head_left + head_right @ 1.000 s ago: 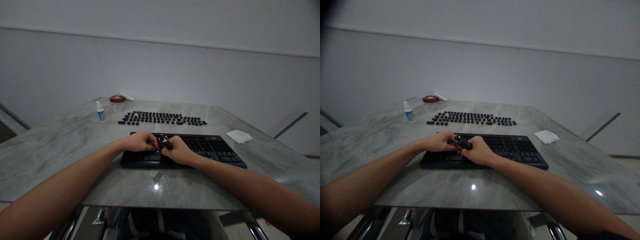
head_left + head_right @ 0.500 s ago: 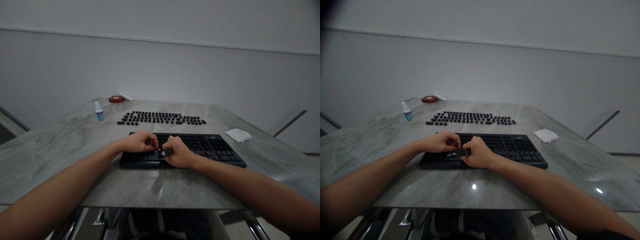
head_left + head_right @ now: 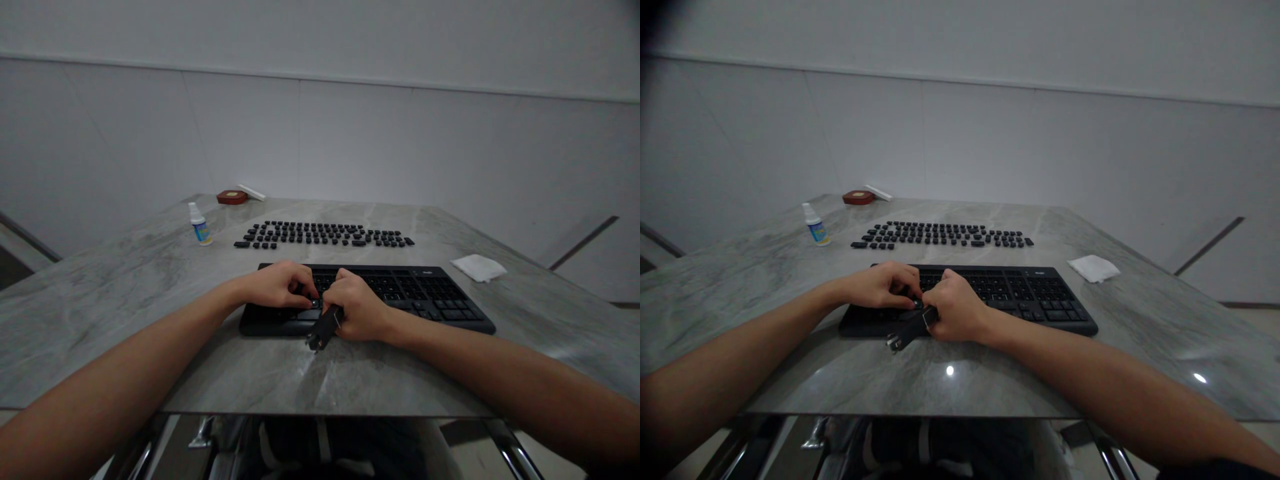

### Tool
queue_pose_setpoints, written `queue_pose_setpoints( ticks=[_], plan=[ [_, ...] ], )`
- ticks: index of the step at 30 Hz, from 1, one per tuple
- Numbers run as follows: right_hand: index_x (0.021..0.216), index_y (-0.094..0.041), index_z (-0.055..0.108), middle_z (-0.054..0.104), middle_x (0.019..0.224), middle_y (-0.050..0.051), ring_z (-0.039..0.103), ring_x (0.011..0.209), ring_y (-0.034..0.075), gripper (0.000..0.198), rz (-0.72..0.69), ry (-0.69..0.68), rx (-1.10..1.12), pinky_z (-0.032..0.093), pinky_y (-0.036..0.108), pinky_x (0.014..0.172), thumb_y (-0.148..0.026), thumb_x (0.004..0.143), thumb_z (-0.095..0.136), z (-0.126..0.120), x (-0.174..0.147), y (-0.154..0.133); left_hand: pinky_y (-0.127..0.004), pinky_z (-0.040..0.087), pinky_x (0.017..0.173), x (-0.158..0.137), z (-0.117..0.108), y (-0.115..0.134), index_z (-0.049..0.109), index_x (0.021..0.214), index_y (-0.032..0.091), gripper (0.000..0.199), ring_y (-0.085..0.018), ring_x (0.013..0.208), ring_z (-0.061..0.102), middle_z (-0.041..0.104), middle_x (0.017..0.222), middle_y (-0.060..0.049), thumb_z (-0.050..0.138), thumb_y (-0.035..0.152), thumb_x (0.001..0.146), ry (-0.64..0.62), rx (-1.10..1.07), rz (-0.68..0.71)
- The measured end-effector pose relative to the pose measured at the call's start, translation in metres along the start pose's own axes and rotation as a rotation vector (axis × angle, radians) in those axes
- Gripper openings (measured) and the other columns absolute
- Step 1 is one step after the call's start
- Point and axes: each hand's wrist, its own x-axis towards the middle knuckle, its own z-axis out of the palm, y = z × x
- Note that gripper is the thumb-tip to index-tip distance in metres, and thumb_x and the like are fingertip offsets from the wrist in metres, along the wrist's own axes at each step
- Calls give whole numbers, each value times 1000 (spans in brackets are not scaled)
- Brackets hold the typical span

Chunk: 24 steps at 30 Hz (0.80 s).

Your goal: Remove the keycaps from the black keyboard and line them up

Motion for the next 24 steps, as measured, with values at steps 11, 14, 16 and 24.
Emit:
queue_pose_setpoints(
  ticks=[11,14,16,24],
  plan=[
    [56,-18,56,57,49,1,51,49,14,9,-78,36,-32,28,31,64,-18,64,52,2,-1,0,-21,38,63,4,5,2,70,77,15,11,-11,68,52,58,73,1,72,26,79,48,-20,3],
    [57,-17,57,57,50,1,50,49,14,7,-100,35,-67,28,31,64,-17,62,52,2,-2,-1,-22,39,64,3,4,1,70,78,14,11,-11,69,53,59,74,1,72,25,79,44,-16,15],
    [57,-17,57,55,49,0,49,48,14,7,-120,31,-95,27,31,64,-17,62,52,2,-1,-1,-22,39,64,2,4,0,70,80,14,10,-12,70,53,59,75,0,72,24,79,36,-19,22],
    [57,-17,56,56,48,1,48,47,14,11,-211,65,-177,25,33,62,-19,67,50,2,0,-2,-22,39,63,1,3,-4,71,85,15,10,-11,69,52,60,78,0,70,22,79,7,-53,17]
  ],
)
